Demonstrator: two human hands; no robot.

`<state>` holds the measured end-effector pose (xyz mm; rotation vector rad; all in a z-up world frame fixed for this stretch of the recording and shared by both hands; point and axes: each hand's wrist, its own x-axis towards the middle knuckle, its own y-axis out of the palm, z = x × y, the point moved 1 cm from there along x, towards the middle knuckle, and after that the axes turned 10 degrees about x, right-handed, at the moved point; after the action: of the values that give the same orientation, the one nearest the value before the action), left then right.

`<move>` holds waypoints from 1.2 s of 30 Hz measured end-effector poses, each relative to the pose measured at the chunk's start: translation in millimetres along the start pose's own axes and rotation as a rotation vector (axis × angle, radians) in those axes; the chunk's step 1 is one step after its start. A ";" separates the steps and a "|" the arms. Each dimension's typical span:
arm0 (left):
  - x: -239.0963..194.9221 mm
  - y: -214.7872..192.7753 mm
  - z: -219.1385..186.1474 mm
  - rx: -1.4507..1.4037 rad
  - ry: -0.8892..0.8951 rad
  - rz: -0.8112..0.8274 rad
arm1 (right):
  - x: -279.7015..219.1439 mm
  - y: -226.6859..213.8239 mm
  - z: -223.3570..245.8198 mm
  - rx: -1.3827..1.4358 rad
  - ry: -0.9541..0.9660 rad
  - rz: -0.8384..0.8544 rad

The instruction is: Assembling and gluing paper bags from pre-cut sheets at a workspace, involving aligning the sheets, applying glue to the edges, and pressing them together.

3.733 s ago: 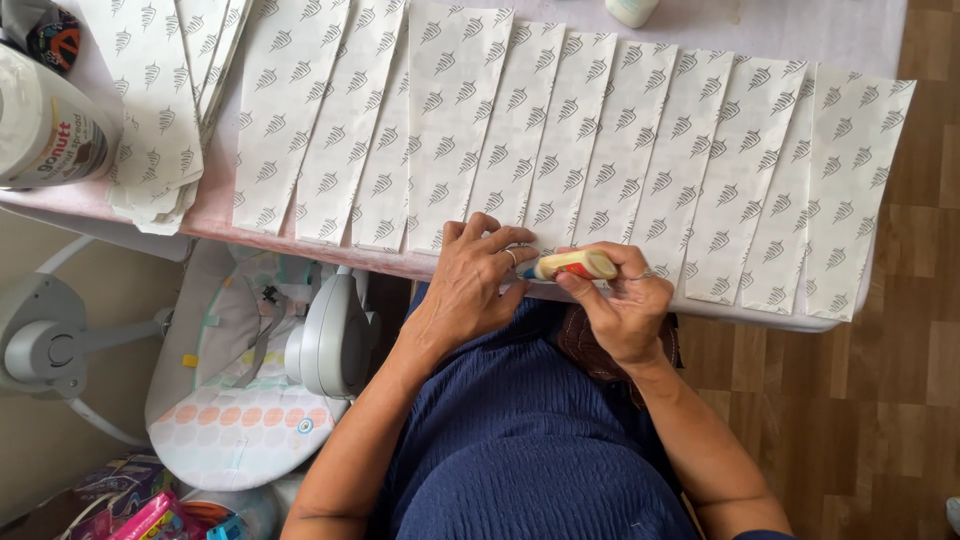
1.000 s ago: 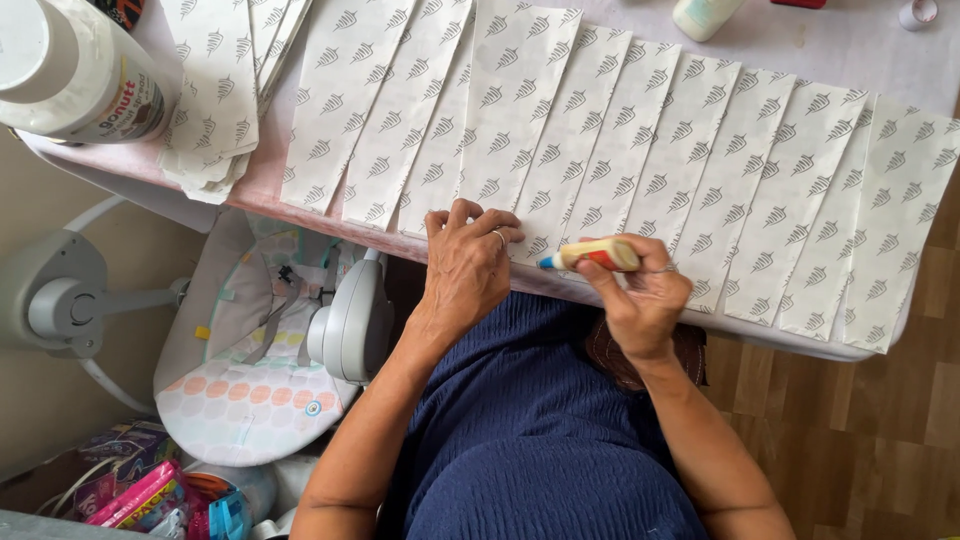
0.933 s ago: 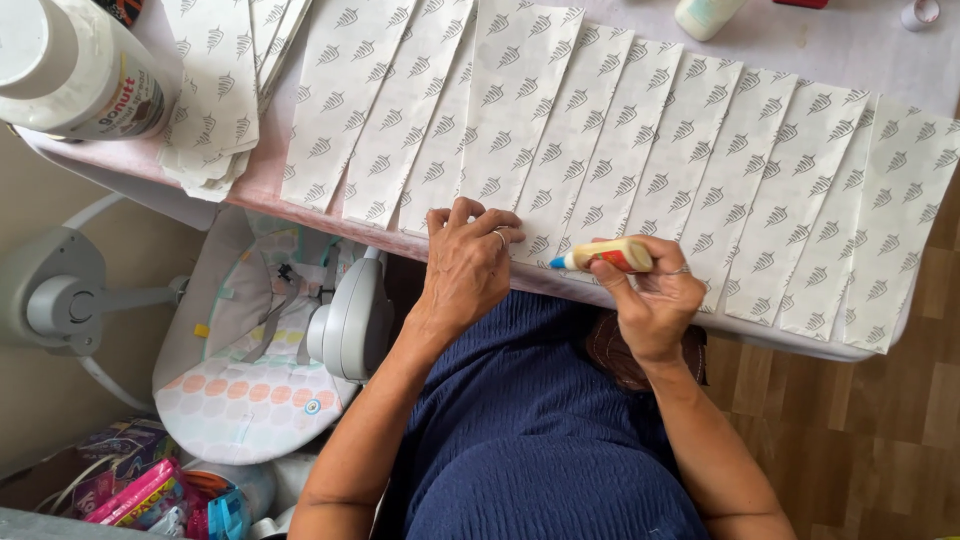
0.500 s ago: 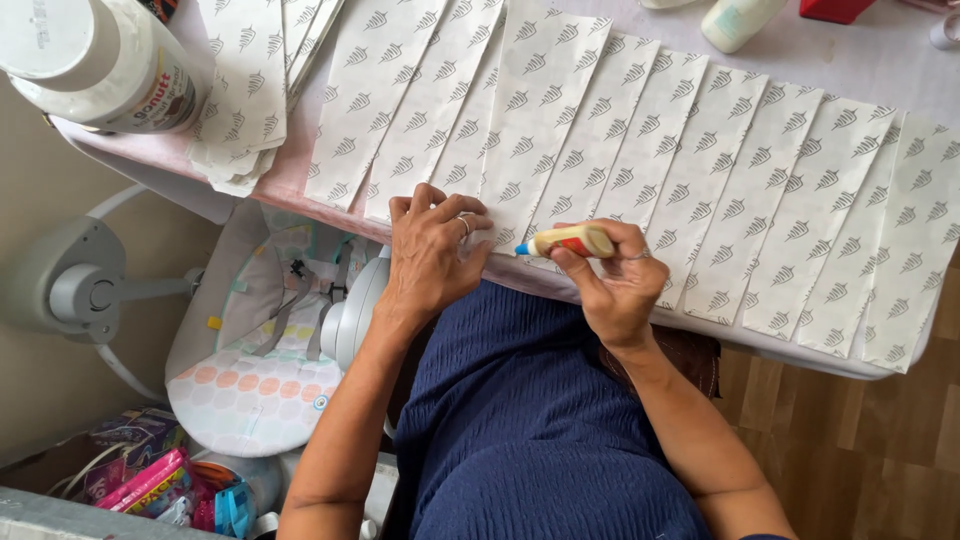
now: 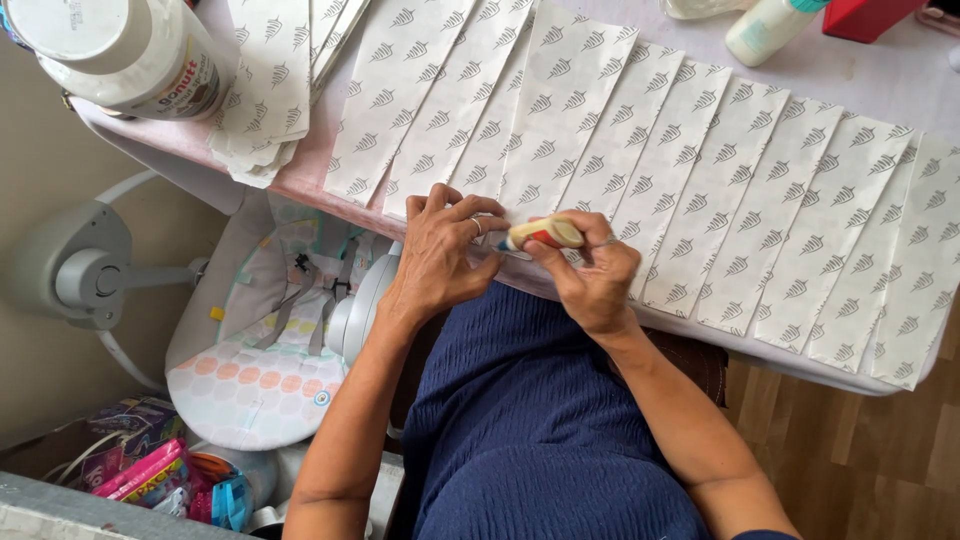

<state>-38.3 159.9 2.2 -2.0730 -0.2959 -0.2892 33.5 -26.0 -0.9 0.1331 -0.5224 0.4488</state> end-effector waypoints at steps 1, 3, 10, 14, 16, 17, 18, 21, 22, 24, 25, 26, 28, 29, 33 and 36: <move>0.0 0.8 0.6 -0.001 -0.006 -0.002 | -3.6 -5.3 -0.1 0.004 0.029 -0.025; -0.3 3.7 1.2 -0.003 -0.012 -0.004 | -6.5 -14.5 5.5 0.007 0.058 -0.048; -1.4 15.2 1.1 0.011 -0.070 -0.043 | -12.1 -26.9 8.5 -0.001 0.072 -0.091; -3.7 17.6 1.2 0.027 -0.077 -0.056 | -13.9 -13.1 -5.7 0.005 0.051 -0.083; -1.5 9.5 -3.2 0.040 -0.067 -0.057 | -10.9 -3.1 -11.6 0.001 0.037 -0.078; -0.3 5.4 -5.6 0.053 -0.057 -0.059 | -9.5 1.8 -14.3 -0.004 0.024 -0.073; 0.2 3.5 -7.4 0.055 -0.056 -0.060 | -7.3 3.0 -12.2 -0.002 0.022 -0.073; 0.7 -0.1 -10.4 0.071 -0.051 -0.056 | -4.8 2.1 -4.4 -0.063 -0.001 -0.061; 0.7 0.7 -10.2 0.075 -0.048 -0.058 | -6.4 -1.9 -1.3 -0.055 0.012 -0.063; -0.4 2.6 -8.5 0.078 -0.045 -0.059 | -11.3 -12.9 3.9 -0.048 0.026 -0.064; -1.6 3.6 -7.3 0.075 -0.035 -0.051 | -14.7 -19.9 6.0 -0.026 0.062 -0.086; -2.2 4.1 -5.8 0.074 -0.025 -0.045 | -17.1 -26.7 7.8 -0.004 0.095 -0.107; -2.1 2.6 0.7 0.040 -0.022 -0.070 | -14.5 -29.3 13.7 0.011 0.098 -0.125; -2.0 1.2 4.0 0.007 -0.017 -0.095 | -13.0 -30.2 16.7 0.026 0.100 -0.145; -7.4 -14.1 32.6 0.189 -0.028 -0.148 | -3.8 -22.4 13.0 0.089 0.068 -0.134; -9.0 -22.4 38.7 0.245 -0.006 -0.124 | 11.9 9.9 20.8 0.100 0.055 -0.104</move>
<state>-50.8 203.6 -1.5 -1.8175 -0.4424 -0.3056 28.9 -17.5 23.2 0.2426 -0.4366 0.3762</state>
